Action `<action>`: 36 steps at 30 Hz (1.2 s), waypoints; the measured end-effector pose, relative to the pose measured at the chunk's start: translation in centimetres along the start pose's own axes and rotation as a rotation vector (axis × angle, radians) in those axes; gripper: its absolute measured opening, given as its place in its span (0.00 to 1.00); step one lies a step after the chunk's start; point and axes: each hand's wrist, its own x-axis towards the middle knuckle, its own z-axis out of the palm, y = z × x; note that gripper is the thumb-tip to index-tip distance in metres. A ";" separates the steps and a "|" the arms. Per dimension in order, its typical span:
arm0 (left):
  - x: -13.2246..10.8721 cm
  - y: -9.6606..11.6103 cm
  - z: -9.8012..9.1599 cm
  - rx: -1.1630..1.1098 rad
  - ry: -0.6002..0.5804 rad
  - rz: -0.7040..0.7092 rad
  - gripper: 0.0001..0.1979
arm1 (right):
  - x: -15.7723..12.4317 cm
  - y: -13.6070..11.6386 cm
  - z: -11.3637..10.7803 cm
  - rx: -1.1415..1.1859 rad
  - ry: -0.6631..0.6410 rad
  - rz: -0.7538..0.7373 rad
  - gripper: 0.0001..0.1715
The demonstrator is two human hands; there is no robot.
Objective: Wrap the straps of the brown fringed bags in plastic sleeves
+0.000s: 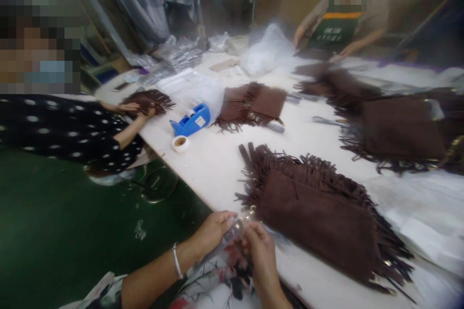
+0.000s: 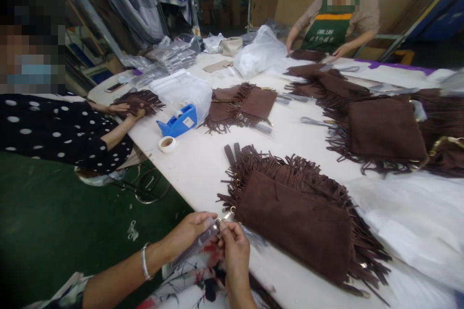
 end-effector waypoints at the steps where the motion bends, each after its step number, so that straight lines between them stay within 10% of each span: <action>1: 0.2 0.1 0.1 -0.001 -0.010 -0.003 0.23 | -0.1 -0.2 -0.1 -0.036 -0.007 -0.025 0.18; 7: 1.4 0.9 0.6 -0.004 -0.055 -0.031 0.20 | -1.5 -1.8 -0.5 -0.344 -0.046 -0.271 0.22; 36: 6.3 2.5 2.6 0.327 -0.126 -0.007 0.15 | -1.9 -0.7 0.1 -0.282 0.056 -0.178 0.22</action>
